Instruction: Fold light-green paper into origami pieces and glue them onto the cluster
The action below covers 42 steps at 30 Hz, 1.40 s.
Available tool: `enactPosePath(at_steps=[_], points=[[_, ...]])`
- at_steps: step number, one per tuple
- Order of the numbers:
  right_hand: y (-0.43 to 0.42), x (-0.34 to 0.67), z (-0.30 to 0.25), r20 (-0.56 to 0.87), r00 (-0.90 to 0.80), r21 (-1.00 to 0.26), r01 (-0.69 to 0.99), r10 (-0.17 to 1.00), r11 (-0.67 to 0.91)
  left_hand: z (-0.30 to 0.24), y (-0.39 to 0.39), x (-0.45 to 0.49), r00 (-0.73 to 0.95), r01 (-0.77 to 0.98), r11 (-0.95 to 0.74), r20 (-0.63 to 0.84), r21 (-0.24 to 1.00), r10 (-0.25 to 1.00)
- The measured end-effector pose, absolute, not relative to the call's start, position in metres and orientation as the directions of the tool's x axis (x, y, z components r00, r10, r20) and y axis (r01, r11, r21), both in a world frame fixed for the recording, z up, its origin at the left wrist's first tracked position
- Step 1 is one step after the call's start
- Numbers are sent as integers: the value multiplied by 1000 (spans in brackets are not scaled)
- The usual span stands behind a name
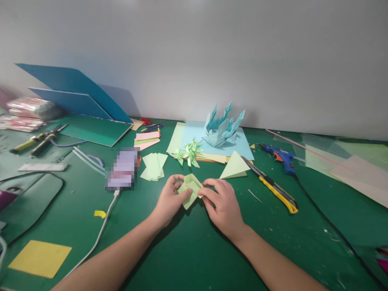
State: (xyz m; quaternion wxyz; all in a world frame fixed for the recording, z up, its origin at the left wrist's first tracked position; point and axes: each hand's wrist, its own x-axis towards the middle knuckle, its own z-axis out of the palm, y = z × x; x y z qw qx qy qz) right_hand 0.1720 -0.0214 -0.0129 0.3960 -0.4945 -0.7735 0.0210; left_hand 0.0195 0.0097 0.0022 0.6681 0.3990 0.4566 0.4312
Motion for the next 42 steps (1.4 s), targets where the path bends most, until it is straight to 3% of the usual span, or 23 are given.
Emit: enactPosePath(at_steps=[4,18,26,42], points=[[-22,172,-12,602,-231,-376,762,764,527,2,9,19,193,-186,307,-272,933,943],[-20,174,-15,639,-191,-385,759,745,525,2,9,20,192,-74,255,-237,964,952],[-21,174,-12,686,-221,-330,754,693,567,2,10,19,187,-117,269,-245,956,951],[-21,174,-12,679,-222,-334,756,700,563,3,11,16,187,-147,326,-298,934,936]])
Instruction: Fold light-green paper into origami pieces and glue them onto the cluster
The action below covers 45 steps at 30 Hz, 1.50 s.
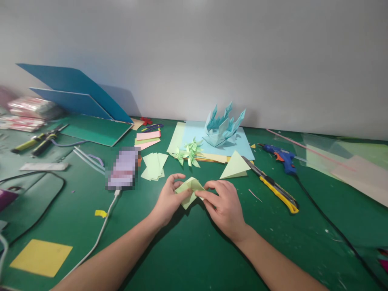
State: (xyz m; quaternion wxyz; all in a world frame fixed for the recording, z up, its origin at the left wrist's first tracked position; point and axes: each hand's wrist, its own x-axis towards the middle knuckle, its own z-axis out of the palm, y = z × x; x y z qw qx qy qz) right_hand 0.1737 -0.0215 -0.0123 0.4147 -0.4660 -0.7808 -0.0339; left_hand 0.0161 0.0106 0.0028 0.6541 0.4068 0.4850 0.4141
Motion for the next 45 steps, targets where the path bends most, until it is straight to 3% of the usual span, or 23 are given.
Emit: enactPosePath(at_steps=[38,41,45], points=[[-22,171,-9,641,-278,-306,762,716,570,10,10,18,143,-166,371,-350,914,926],[-23,170,-12,630,-253,-366,737,734,568,10,9,19,128,-159,345,-327,925,936],[-23,171,-17,583,-140,-639,530,800,558,8,9,20,92,-148,290,-278,946,956]])
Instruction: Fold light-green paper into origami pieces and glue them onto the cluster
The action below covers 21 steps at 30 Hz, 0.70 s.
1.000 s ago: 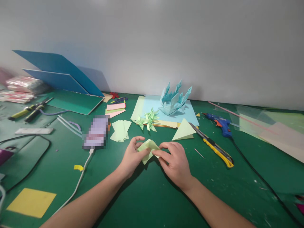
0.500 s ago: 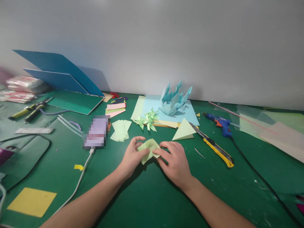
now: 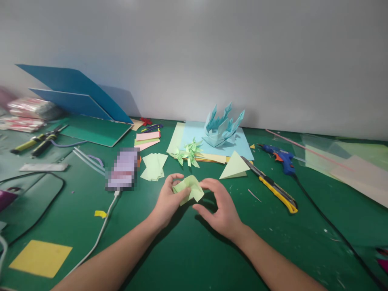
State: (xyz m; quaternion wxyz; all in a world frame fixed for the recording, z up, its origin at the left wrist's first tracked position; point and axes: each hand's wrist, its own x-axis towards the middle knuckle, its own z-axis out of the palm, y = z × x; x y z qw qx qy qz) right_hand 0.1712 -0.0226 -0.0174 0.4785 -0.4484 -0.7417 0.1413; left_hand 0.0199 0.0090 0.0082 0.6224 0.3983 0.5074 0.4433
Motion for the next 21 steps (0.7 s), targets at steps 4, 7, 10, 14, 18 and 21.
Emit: enactPosePath(at_steps=[4,7,10,14,18,21], points=[[-17,174,-20,430,15,-863,300,903,406,5,9,20,116,-140,288,-273,947,955],[-13,175,-19,377,-22,-873,324,926,364,5,9,20,120,-135,286,-271,949,955],[-13,175,-16,403,-98,-822,398,910,407,6,8,20,124,-136,279,-264,951,957],[-14,174,-16,413,-119,-798,430,903,422,8,7,22,125,-125,273,-258,954,958],[-14,173,-18,391,-108,-799,452,914,396,10,6,22,133,-125,278,-262,952,956],[-13,173,-19,386,-94,-796,469,918,383,11,6,22,152,-124,292,-273,948,950]])
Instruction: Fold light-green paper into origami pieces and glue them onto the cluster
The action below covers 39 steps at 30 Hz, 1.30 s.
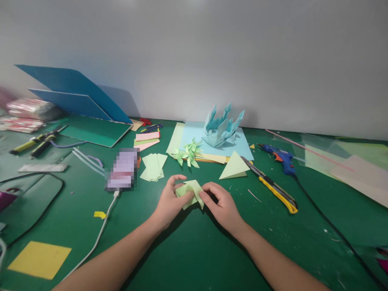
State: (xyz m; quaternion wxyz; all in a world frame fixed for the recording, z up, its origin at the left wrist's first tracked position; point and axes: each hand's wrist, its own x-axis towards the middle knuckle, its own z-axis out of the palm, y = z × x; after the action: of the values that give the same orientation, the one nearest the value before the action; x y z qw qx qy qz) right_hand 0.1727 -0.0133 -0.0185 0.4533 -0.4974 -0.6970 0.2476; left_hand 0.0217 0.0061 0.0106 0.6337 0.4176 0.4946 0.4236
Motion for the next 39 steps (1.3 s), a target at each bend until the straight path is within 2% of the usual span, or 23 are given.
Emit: enactPosePath(at_steps=[10,13,16,26,39], points=[[-12,172,-18,386,-82,-766,527,919,368,15,4,19,269,-83,261,-231,962,935],[-13,171,-17,385,-109,-764,519,916,383,14,4,18,269,-31,196,-180,980,946],[-15,171,-16,384,-139,-768,501,913,399,10,6,19,246,15,194,-192,981,950],[-16,173,-14,275,-83,-861,423,958,283,10,8,19,245,-144,389,-348,910,905],[-16,173,-12,139,29,-951,282,990,125,9,10,19,284,-200,431,-368,880,885]])
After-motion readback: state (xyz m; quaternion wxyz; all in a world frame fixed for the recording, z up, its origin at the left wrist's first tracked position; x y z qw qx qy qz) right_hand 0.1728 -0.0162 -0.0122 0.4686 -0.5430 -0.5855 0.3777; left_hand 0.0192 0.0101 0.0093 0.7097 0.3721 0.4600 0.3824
